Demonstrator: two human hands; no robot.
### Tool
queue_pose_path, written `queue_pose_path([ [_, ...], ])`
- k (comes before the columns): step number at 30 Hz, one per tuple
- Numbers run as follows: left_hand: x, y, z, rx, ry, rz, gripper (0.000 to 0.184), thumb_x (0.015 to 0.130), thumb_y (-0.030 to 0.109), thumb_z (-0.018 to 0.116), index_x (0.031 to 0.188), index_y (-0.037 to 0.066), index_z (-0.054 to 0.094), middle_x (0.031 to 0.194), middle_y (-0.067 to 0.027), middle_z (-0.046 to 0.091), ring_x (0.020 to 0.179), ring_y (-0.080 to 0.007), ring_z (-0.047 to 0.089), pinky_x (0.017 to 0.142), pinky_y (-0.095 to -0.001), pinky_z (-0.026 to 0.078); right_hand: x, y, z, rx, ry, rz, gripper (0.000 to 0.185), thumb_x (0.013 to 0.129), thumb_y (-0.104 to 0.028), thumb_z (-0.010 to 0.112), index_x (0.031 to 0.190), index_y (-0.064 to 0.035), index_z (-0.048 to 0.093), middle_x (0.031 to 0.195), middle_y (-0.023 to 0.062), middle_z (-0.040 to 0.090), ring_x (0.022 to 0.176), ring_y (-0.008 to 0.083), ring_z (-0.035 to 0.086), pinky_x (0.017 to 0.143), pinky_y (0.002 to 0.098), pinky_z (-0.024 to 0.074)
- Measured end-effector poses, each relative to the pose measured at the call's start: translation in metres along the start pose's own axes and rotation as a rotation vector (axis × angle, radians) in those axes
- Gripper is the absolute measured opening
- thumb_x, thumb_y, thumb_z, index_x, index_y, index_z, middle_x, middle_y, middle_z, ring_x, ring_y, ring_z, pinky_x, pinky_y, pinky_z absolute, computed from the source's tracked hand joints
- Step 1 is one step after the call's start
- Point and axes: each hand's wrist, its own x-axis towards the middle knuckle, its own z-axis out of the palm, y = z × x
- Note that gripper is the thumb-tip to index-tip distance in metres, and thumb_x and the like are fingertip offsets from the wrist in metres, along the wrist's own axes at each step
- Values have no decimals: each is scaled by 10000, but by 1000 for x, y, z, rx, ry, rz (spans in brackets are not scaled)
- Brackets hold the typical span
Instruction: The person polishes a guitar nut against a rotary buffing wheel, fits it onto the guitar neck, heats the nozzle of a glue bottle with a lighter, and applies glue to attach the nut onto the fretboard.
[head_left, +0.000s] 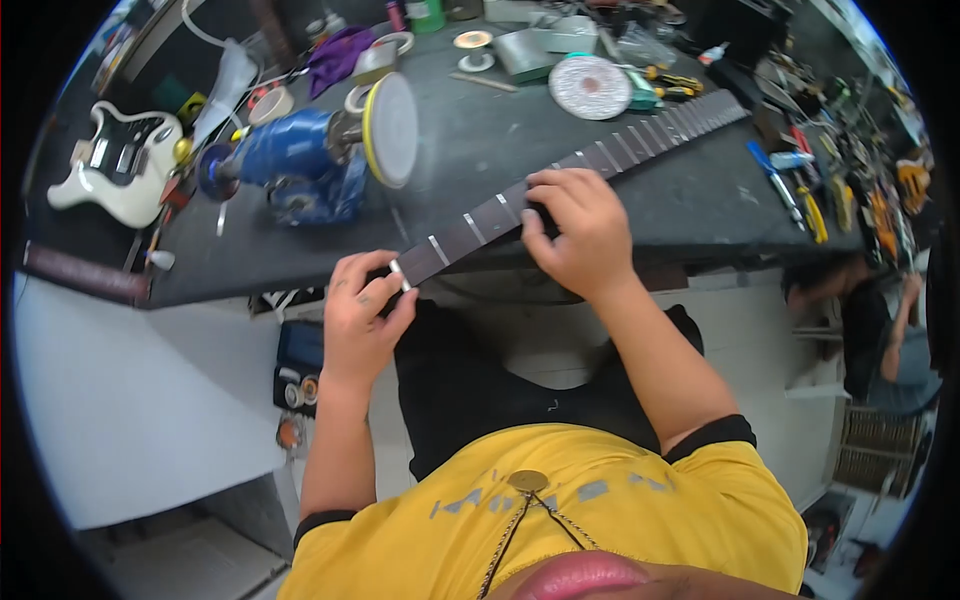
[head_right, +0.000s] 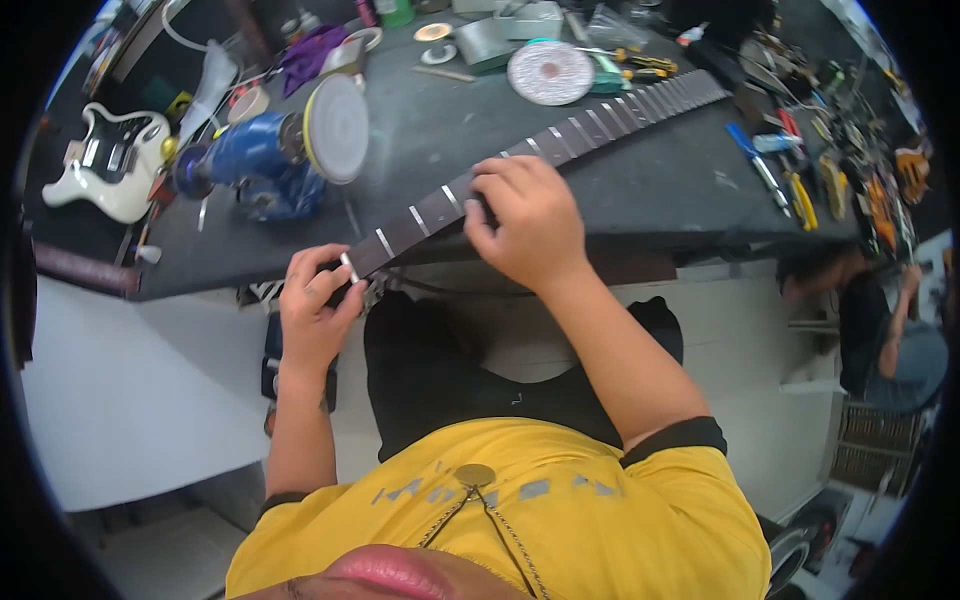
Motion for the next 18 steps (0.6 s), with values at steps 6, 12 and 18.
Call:
queue_pose_path([
  [6,-4,-1,3,-32,32,-23,287,735,-29,883,965,-2,713,1143,-161,754,1042,-371,693,881,-461,560,-4,1,2,-13,23,5,142,814,-101,791,932,-46,735,1098,85,774,1052,318,713,942,440,591],
  [12,-3,2,1,-29,41,-37,299,742,-41,869,985,-2,699,1151,-148,727,1035,-351,680,873,-426,560,-2,-1,2,-6,24,2,135,811,-97,794,924,-48,739,1083,88,777,1047,319,714,948,447,590],
  [18,-5,-5,0,-47,26,-24,297,751,-33,855,1002,-6,698,1153,-160,721,1048,-344,693,870,-409,568,-2,-1,4,-23,22,-22,146,806,-93,793,932,-42,740,1078,98,781,1013,333,720,934,448,588],
])
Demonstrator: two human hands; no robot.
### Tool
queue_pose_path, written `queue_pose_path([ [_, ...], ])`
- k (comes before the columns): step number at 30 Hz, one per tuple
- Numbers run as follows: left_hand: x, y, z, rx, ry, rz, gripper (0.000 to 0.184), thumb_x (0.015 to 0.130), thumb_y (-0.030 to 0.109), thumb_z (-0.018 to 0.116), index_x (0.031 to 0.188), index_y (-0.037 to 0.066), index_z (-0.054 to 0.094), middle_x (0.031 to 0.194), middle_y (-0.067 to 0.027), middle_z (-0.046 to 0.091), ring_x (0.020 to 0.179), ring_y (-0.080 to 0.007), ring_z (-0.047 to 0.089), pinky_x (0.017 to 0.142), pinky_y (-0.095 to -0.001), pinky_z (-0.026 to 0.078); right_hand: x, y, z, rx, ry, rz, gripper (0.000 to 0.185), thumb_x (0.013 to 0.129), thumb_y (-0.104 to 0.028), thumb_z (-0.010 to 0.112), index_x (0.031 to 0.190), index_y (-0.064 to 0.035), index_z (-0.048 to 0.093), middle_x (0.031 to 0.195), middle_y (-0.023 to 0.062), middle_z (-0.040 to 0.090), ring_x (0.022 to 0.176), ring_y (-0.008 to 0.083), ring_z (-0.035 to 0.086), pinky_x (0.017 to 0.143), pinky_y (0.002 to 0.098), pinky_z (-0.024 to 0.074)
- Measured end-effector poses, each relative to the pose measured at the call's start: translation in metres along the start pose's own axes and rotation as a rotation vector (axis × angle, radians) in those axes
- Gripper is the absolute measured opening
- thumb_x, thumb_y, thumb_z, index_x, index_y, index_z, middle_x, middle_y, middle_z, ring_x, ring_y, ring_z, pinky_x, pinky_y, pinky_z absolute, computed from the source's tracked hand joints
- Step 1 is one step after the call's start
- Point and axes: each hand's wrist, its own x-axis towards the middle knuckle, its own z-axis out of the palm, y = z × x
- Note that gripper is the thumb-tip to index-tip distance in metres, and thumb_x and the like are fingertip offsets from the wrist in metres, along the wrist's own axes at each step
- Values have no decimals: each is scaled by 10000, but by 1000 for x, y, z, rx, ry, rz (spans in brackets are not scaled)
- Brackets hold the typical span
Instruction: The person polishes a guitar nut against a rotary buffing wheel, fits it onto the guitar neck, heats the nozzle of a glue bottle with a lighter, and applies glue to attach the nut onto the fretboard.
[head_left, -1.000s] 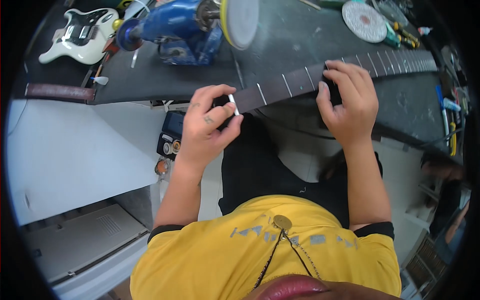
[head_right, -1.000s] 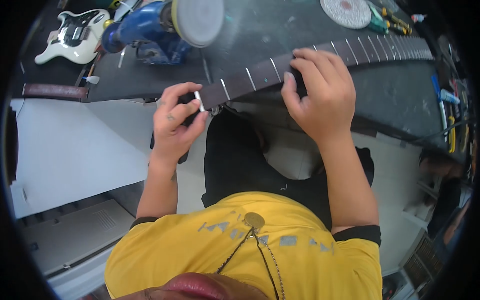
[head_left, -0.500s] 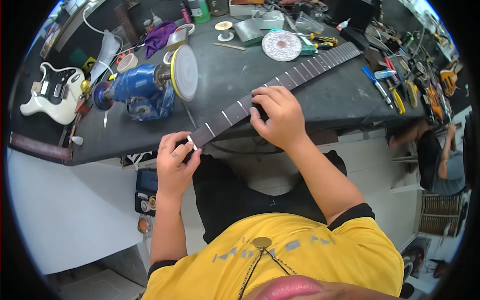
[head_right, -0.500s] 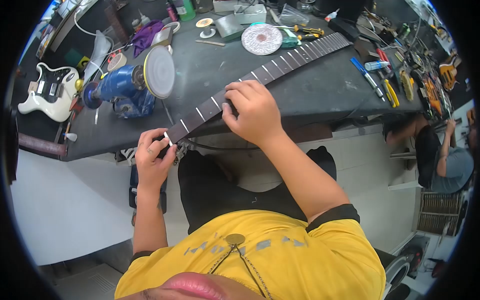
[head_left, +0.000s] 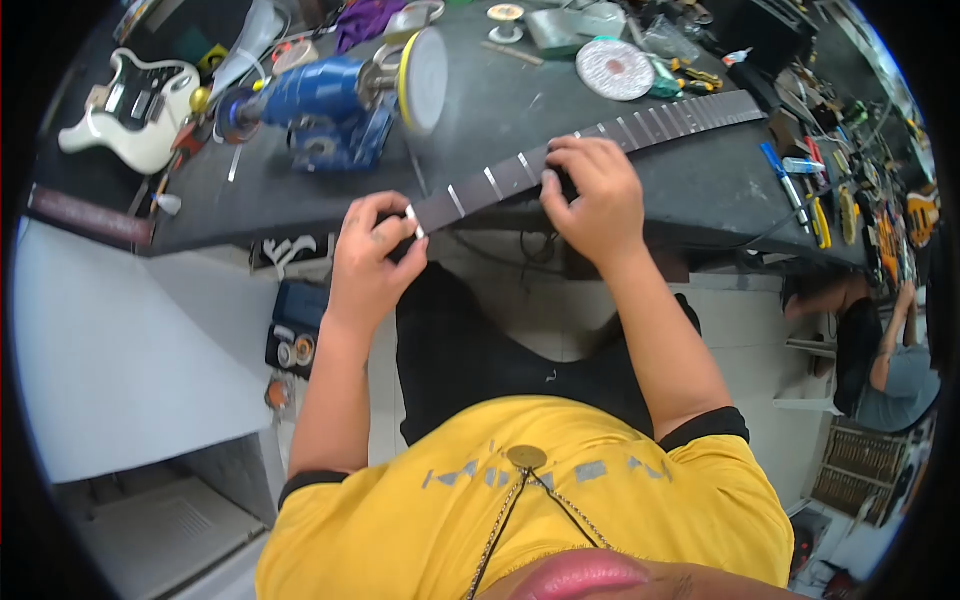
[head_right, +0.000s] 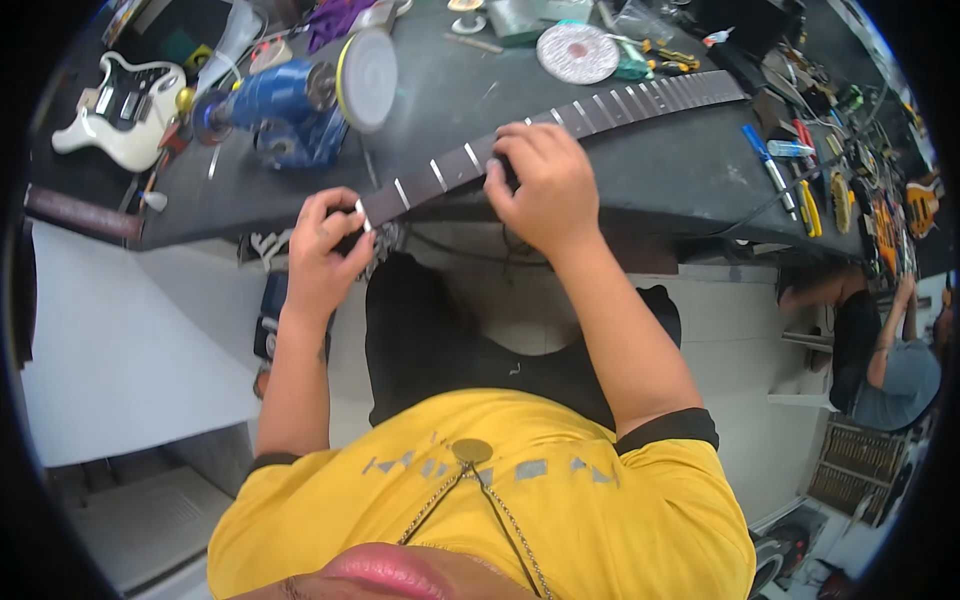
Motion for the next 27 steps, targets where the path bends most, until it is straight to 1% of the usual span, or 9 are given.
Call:
queue_pose_path([
  [1,-1,-1,0,-2,0,-12,297,753,-34,855,1004,-3,699,1151,-158,723,1045,-343,694,870,-409,568,0,1,1,-4,9,-15,149,806,-95,796,935,-45,741,1077,87,785,1001,325,724,903,439,593],
  [5,-1,3,1,-22,21,-30,279,749,-19,859,990,5,720,1150,-145,729,1039,-339,694,879,-417,569,-2,3,4,-10,26,-32,156,807,-96,803,940,-40,745,1083,78,792,1002,310,727,866,427,600],
  [7,-2,0,3,-17,26,-27,274,745,-11,862,984,5,727,1142,-139,738,1030,-339,700,877,-418,572,-3,4,5,-6,24,-30,156,808,-100,801,942,-41,748,1081,77,792,1003,308,728,870,426,599],
  [10,-3,-1,4,-6,26,-21,262,750,-43,857,961,-5,707,1149,-151,755,1045,-323,711,878,-399,574,-3,5,5,-6,34,-40,156,808,-106,796,943,-42,750,1075,75,791,998,306,726,873,421,597],
  [13,-1,1,6,5,41,-22,266,735,-16,869,959,5,728,1116,-132,755,1005,-334,708,860,-421,577,-4,6,5,-11,34,-45,155,807,-109,791,940,-43,750,1067,72,789,991,304,722,874,416,594],
  [19,-1,0,8,10,42,-25,263,729,-30,868,945,5,722,1110,-130,759,986,-321,711,835,-401,579,-4,8,7,-12,40,-50,155,802,-108,793,934,-43,746,1057,67,785,985,298,717,868,411,592],
  [22,-2,0,8,4,33,-19,275,743,-64,853,980,-20,719,1152,-156,775,1011,-302,718,864,-387,587,-5,9,8,-11,39,-50,156,802,-110,795,933,-43,745,1057,66,784,983,295,716,866,409,593],
  [27,-3,-2,9,8,23,-22,279,735,-75,857,974,-23,723,1155,-161,774,1015,-305,723,866,-382,592,-4,9,9,-35,28,-41,156,804,-111,796,937,-48,746,1063,66,784,997,303,719,878,415,595],
])
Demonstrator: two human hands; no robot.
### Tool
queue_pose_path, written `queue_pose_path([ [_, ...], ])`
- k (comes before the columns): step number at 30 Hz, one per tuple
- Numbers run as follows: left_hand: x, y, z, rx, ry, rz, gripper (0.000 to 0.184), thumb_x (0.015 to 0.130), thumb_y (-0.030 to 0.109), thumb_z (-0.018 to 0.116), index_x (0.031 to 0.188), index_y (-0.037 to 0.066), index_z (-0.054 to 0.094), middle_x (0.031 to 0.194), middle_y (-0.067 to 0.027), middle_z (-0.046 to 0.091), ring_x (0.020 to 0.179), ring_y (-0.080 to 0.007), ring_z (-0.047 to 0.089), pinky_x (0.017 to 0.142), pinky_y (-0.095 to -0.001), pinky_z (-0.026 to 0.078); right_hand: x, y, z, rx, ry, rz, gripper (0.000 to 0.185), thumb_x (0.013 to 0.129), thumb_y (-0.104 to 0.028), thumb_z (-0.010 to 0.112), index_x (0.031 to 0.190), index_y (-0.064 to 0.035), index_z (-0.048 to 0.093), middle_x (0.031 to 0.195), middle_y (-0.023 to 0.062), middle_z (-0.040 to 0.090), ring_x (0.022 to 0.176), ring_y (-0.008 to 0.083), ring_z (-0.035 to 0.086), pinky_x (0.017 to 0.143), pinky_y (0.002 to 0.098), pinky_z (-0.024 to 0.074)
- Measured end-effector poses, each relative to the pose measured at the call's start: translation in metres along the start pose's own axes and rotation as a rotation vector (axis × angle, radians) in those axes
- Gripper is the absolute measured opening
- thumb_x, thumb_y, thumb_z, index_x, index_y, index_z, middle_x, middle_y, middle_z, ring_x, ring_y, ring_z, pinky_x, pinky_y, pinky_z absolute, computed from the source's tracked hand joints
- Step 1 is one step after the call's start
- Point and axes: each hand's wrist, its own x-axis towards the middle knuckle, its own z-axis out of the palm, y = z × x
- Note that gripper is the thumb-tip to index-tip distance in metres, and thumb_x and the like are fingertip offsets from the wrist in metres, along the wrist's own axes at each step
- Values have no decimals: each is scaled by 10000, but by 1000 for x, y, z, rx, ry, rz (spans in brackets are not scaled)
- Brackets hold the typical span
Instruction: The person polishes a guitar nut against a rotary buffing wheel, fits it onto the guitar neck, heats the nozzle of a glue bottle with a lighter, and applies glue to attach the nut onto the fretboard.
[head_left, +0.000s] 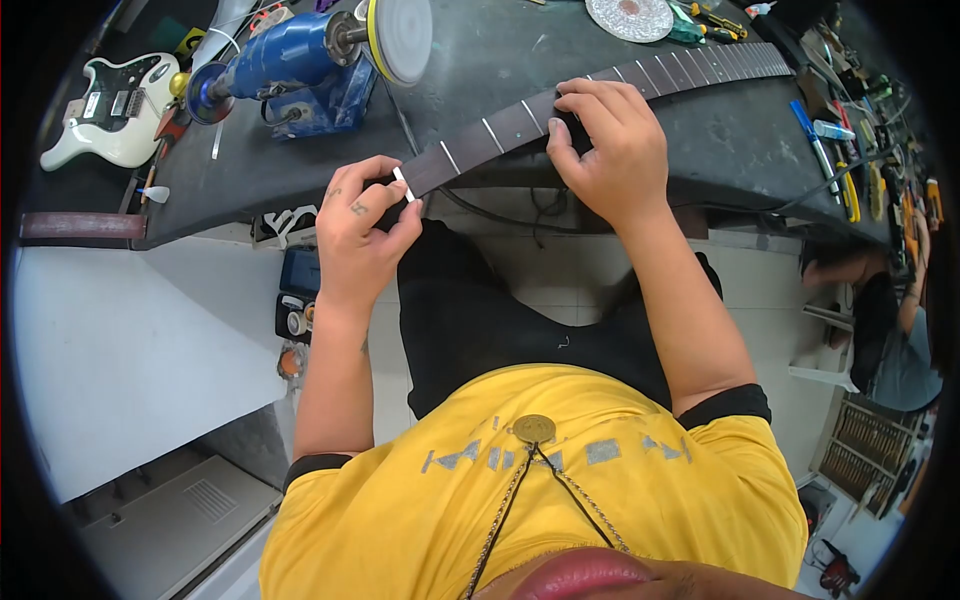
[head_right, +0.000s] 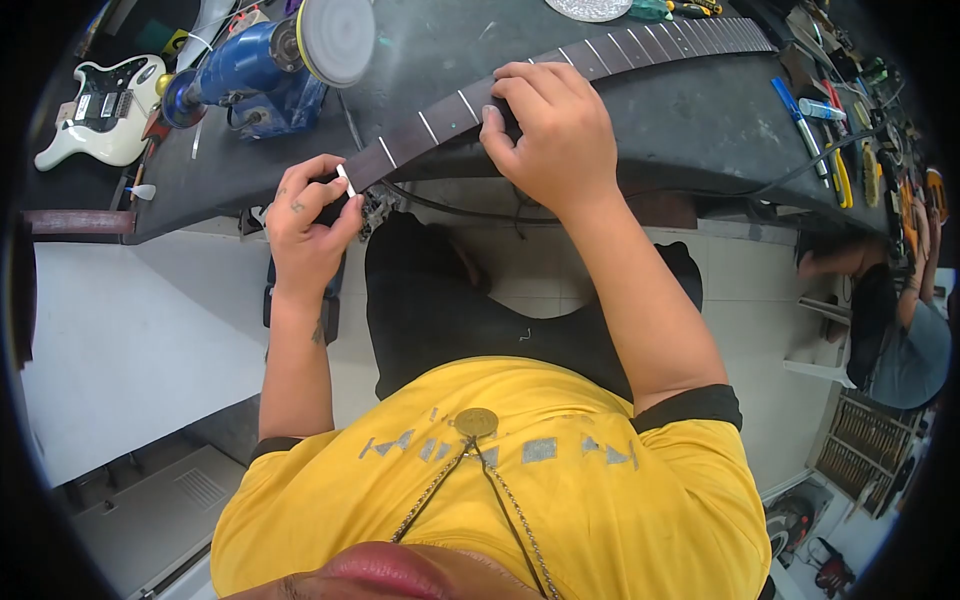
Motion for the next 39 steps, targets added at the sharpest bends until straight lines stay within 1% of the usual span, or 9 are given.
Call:
queue_pose_path([
  [4,6,5,-7,25,-17,19,267,735,-69,861,955,-10,722,1155,-162,769,1020,-306,725,860,-386,593,3,-5,-6,-19,-29,17,162,809,-103,793,954,-46,747,1084,77,786,1021,320,724,905,424,596],
  [7,7,5,-9,19,0,36,237,752,8,861,948,32,730,1125,-129,744,1021,-355,702,852,-435,582,6,-9,-6,-5,-44,18,168,815,-83,787,973,-42,749,1111,86,788,1038,329,726,923,429,593],
  [9,4,5,-7,19,8,13,238,758,18,862,954,29,727,1118,-125,738,1039,-357,699,861,-440,588,7,-12,-5,18,-49,29,169,817,-64,782,980,-38,749,1120,89,789,1047,326,728,923,426,591],
  [10,2,3,-5,30,17,46,307,732,-21,872,999,19,724,1135,-140,750,1022,-346,707,854,-423,583,6,-12,-5,17,-49,32,169,817,-62,782,981,-36,748,1121,89,788,1048,326,728,923,425,591],
  [18,2,8,-7,38,20,-23,285,746,0,879,985,36,728,1153,-123,763,1057,-346,711,879,-424,581,7,-13,-8,11,-49,23,171,817,-71,790,981,-38,755,1112,85,794,1044,324,730,918,425,591],
  [21,0,5,-6,-11,1,-54,405,771,16,890,1129,56,705,1179,-126,769,1087,-329,721,914,-422,582,4,-9,-5,5,-25,25,164,814,-80,799,968,-40,760,1108,84,796,1036,323,730,910,425,593],
  [24,-3,3,-6,-49,-4,-129,476,791,26,893,1213,48,673,1204,-123,772,1115,-310,731,955,-409,584,3,-7,-3,10,-15,20,156,813,-83,803,958,-42,764,1102,76,797,1029,314,730,894,417,595],
  [33,-1,9,-13,-84,-44,-246,522,786,16,876,1262,35,662,1211,-108,776,1098,-245,761,991,-354,577,1,-4,-1,-6,3,-5,147,814,-84,799,951,-48,761,1081,58,796,1010,302,728,872,412,592],
  [39,-2,1,-7,-68,-5,-200,519,782,16,868,1257,21,659,1156,-102,793,1086,-242,770,991,-344,578,2,-4,0,1,10,-3,139,812,-83,796,942,-52,756,1069,52,794,994,296,729,856,407,593],
])
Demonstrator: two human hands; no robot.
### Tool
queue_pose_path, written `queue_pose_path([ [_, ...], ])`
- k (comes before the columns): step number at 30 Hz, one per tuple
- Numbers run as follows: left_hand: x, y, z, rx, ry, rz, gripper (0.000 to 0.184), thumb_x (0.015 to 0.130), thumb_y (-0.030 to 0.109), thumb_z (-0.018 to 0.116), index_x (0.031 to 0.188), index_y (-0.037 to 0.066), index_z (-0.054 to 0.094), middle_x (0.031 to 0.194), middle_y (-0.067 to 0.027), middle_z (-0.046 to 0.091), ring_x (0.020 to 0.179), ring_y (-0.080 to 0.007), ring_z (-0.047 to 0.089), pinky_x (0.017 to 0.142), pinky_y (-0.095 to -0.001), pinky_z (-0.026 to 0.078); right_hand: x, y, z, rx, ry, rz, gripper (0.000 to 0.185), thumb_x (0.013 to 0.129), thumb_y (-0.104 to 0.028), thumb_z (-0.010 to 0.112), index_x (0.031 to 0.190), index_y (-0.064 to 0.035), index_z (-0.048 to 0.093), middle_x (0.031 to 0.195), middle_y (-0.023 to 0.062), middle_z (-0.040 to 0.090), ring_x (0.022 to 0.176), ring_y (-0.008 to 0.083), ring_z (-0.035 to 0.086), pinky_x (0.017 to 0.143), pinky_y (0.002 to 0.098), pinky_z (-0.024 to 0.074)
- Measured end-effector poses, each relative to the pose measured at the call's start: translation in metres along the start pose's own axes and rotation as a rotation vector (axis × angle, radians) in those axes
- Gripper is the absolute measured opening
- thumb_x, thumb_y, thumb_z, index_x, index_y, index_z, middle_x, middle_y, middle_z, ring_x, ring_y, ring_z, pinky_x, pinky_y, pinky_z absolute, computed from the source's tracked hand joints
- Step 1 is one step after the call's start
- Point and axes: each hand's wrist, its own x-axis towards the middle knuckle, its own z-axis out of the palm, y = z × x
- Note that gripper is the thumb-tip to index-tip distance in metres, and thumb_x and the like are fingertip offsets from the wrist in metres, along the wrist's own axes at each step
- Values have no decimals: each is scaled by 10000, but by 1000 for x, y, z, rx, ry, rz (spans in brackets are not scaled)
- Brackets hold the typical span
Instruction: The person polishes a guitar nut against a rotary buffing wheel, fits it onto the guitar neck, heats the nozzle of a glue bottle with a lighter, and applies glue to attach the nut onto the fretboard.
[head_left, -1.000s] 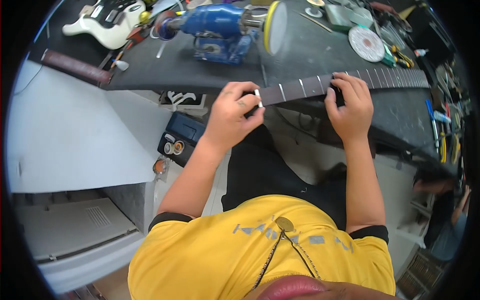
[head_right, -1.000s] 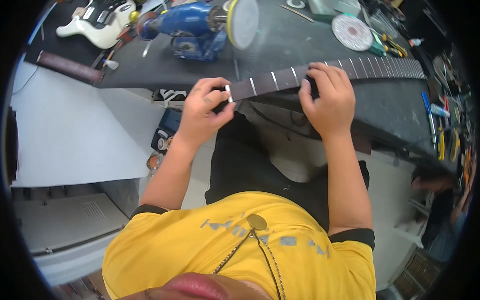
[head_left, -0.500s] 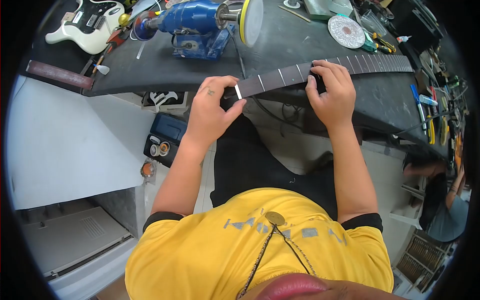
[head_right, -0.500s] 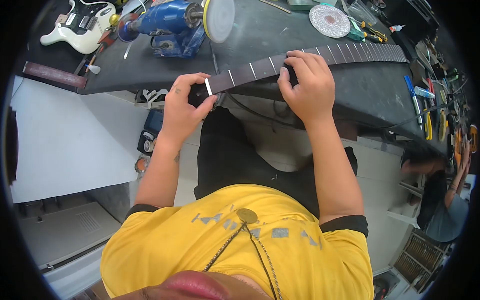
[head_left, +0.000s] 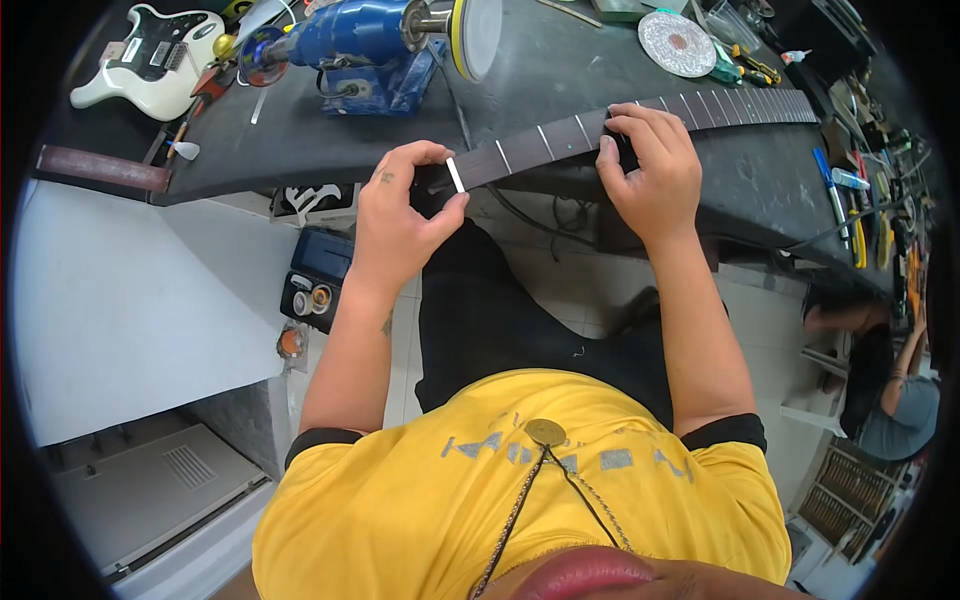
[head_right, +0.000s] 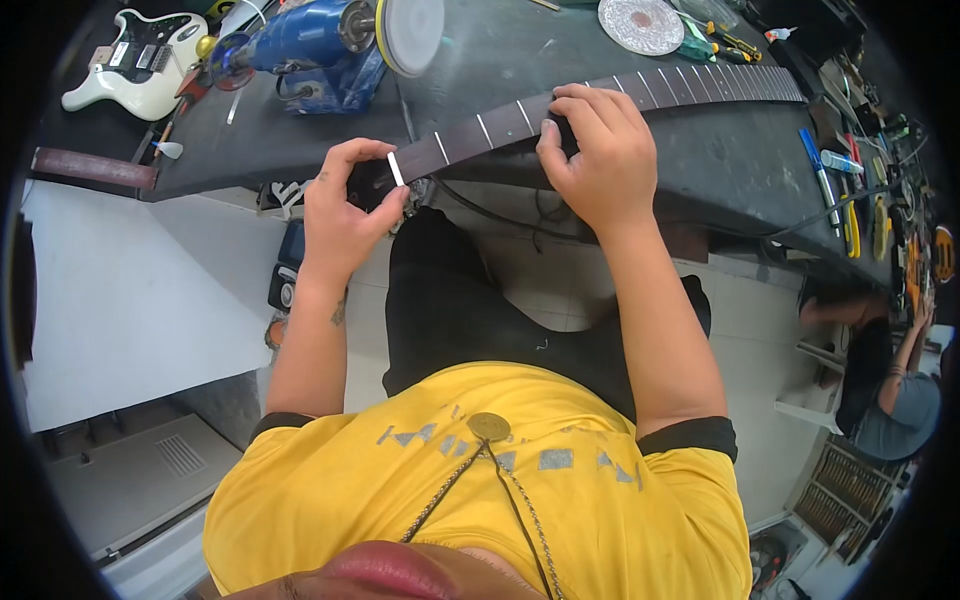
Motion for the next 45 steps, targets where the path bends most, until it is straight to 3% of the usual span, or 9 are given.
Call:
queue_pose_path([
  [9,0,0,2,33,16,17,571,763,24,885,1281,18,647,1168,-114,800,1093,-245,775,987,-359,588,0,0,0,-14,-5,-1,135,816,-83,793,942,-53,756,1069,51,793,995,295,731,860,405,595],
  [16,0,1,-34,-4,91,-2,767,788,86,891,1489,54,580,1518,-130,640,1386,-292,621,1148,-456,502,3,-4,-7,-2,-63,23,159,820,-79,791,972,-43,763,1115,75,795,1042,323,728,921,422,592],
  [20,3,-77,-111,-90,483,-267,469,968,92,780,1401,31,610,1360,-111,693,1215,-208,667,1050,-367,544,5,-9,-5,8,-81,44,181,821,-46,770,1001,-37,750,1132,99,789,1059,336,727,939,433,586],
  [24,34,-245,-228,-13,919,-493,372,998,136,772,1308,-9,625,1019,-43,724,864,-121,673,770,-278,563,6,-9,-3,14,-73,27,178,817,-33,754,995,-35,743,1132,105,783,1052,339,726,937,440,586],
  [29,45,-388,-325,18,644,-566,269,948,188,838,847,72,618,700,27,553,604,-114,479,545,-351,366,7,-7,-10,10,-89,56,154,816,-79,757,962,-36,738,1102,110,775,1046,339,721,957,455,586],
  [30,46,-450,-360,160,539,-742,206,946,181,850,939,40,700,788,-25,666,679,-142,582,601,-377,474,6,-6,-12,3,-86,60,144,818,-98,765,948,-43,733,1101,107,777,1050,330,722,967,449,585],
  [32,65,-454,-363,279,550,-759,519,895,214,921,1291,-71,745,1177,-173,794,989,-228,731,900,-408,596,1,-3,-13,9,-47,57,145,817,-112,776,939,-51,730,1102,85,773,1042,314,719,969,435,587],
  [39,76,-439,-349,858,373,-664,666,967,446,774,1431,-23,682,1381,-261,732,1263,-429,704,1085,-489,519,-2,-5,-3,-3,-57,57,150,806,-122,785,929,-64,724,1089,58,764,1014,303,717,941,425,593],
  [45,73,-434,-349,865,489,-684,583,973,430,749,1356,-8,706,1311,-236,760,1201,-436,717,1047,-488,529,-1,-3,-19,14,-118,63,296,784,-155,816,1053,-74,719,1180,72,736,1098,322,689,1008,446,554],
])
